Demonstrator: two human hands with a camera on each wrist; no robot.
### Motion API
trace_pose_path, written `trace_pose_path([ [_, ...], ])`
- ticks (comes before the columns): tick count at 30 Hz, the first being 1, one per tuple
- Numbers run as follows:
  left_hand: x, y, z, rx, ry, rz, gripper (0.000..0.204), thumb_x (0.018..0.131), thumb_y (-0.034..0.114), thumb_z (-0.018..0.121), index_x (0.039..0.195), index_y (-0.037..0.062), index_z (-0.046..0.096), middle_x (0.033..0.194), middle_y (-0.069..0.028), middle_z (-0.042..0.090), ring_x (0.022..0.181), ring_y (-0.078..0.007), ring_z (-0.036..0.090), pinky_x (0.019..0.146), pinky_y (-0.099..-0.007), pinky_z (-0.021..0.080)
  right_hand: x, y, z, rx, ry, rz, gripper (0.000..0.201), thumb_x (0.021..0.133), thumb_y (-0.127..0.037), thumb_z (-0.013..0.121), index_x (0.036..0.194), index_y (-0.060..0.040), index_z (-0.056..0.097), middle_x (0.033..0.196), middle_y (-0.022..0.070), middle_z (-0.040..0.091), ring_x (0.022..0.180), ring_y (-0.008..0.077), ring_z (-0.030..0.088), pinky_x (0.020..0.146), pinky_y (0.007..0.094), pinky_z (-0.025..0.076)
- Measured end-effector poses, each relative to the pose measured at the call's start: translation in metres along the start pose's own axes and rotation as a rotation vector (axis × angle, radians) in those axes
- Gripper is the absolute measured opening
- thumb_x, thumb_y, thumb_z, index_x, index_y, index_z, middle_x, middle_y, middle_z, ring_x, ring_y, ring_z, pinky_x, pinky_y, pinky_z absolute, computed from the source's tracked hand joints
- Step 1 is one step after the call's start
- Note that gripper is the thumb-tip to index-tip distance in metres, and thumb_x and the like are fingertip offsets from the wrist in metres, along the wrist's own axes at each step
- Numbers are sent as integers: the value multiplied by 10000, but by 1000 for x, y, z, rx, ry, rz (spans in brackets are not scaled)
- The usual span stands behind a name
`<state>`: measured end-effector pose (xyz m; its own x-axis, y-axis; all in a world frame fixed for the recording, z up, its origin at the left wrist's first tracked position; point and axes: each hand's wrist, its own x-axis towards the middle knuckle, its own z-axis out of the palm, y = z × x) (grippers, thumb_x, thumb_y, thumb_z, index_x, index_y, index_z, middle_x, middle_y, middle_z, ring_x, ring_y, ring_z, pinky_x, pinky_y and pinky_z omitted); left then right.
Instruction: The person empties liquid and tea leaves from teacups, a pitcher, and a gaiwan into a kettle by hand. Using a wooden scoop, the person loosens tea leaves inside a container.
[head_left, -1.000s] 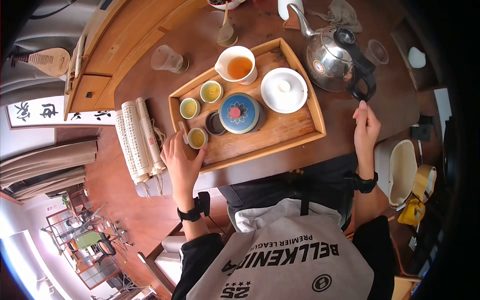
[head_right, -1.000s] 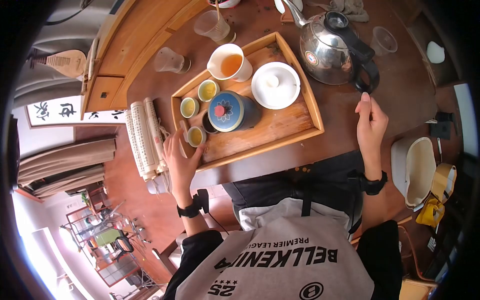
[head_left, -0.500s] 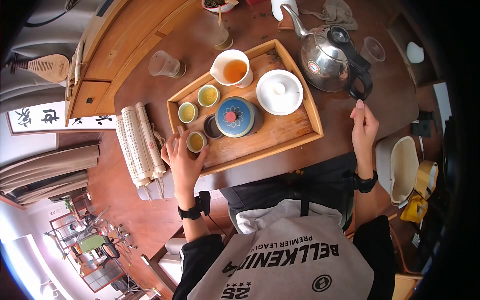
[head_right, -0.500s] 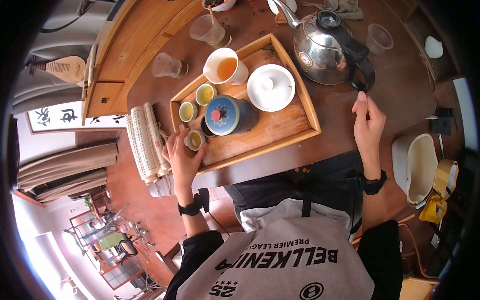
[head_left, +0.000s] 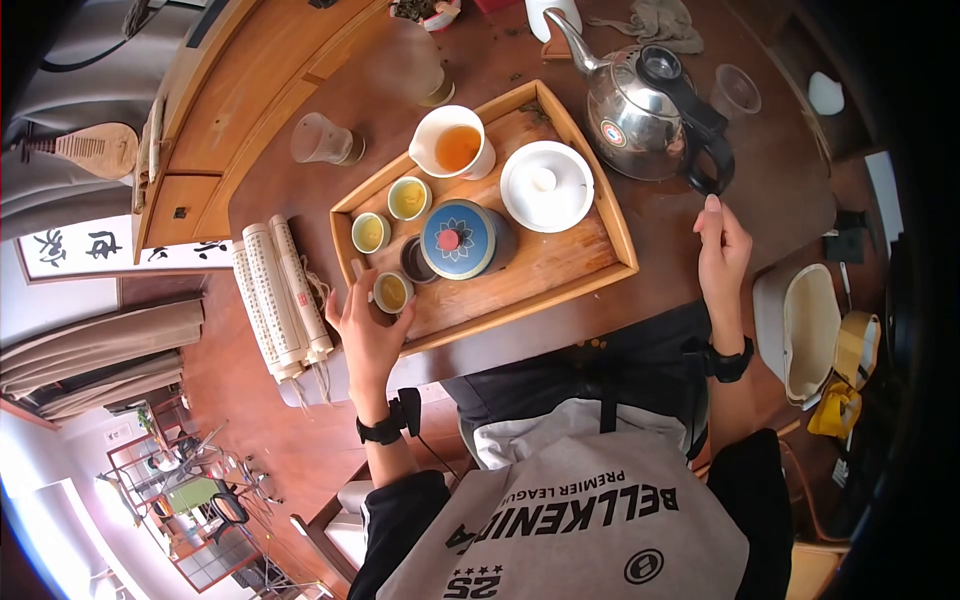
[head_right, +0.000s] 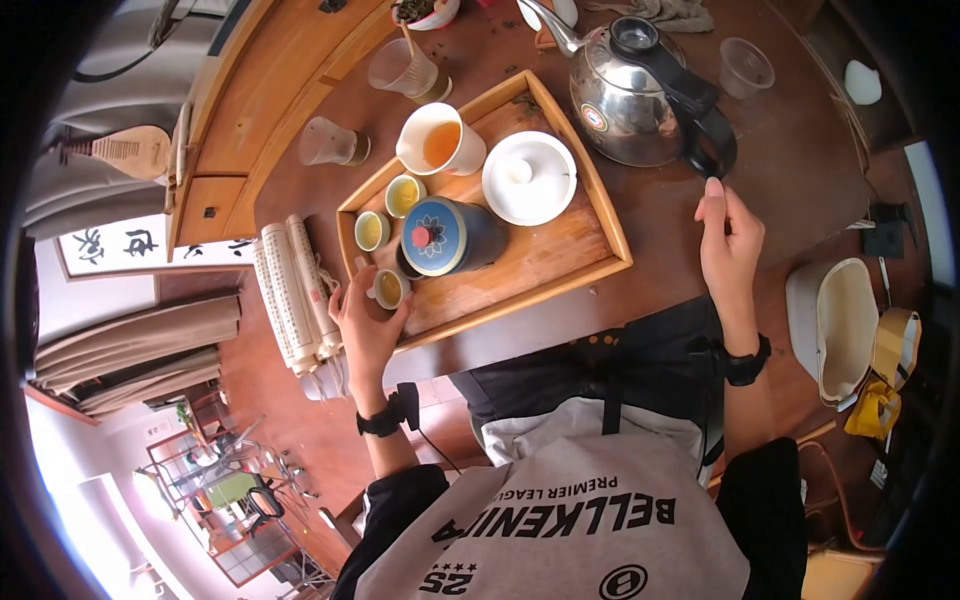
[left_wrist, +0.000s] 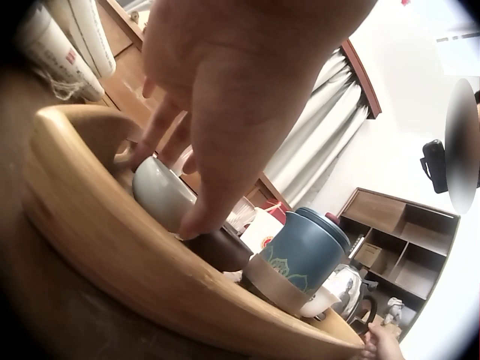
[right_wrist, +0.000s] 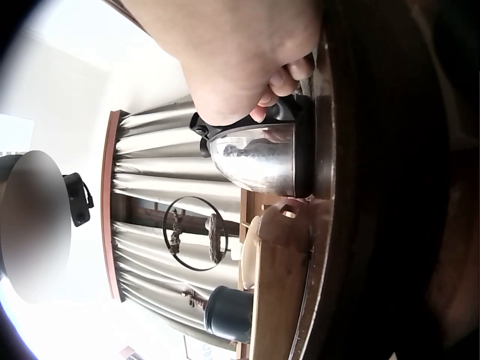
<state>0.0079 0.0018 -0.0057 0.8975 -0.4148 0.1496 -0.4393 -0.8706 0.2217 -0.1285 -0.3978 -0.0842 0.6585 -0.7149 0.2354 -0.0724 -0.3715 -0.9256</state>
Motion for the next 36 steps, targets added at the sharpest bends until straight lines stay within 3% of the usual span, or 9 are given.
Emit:
trace_pose_path([
  [13, 3, 4, -5, -19, 48, 44, 533, 738, 250, 793, 1179, 37, 583, 1098, -119, 629, 1069, -304, 573, 1062, -462, 313, 1, -4, -1, -1, 5, -9, 416, 1032, -249, 496, 676, -34, 509, 573, -57, 322, 544, 25, 268, 499, 247, 202],
  [15, 2, 3, -4, -32, 51, 44, 530, 735, 241, 794, 1179, 39, 584, 1097, -120, 627, 1069, -308, 569, 1048, -456, 324, 0, -4, -3, -7, -19, 50, 394, 1009, -228, 527, 670, -28, 508, 580, -12, 415, 560, 52, 346, 518, 254, 279],
  [27, -2, 7, -8, -129, 58, -13, 525, 698, 170, 797, 1170, 66, 592, 1080, -114, 604, 1024, -329, 579, 926, -435, 428, 1, -6, -4, -10, -15, 22, 401, 1014, -229, 525, 671, -21, 529, 558, -12, 419, 530, 46, 355, 499, 248, 282],
  [36, -4, 9, -6, -158, 72, -29, 546, 692, 150, 790, 1187, 57, 581, 1085, -125, 590, 1025, -342, 576, 908, -445, 445, 1, -8, -3, 4, 0, 0, 402, 1012, -230, 528, 671, -17, 536, 543, -9, 403, 514, 43, 349, 485, 252, 275],
])
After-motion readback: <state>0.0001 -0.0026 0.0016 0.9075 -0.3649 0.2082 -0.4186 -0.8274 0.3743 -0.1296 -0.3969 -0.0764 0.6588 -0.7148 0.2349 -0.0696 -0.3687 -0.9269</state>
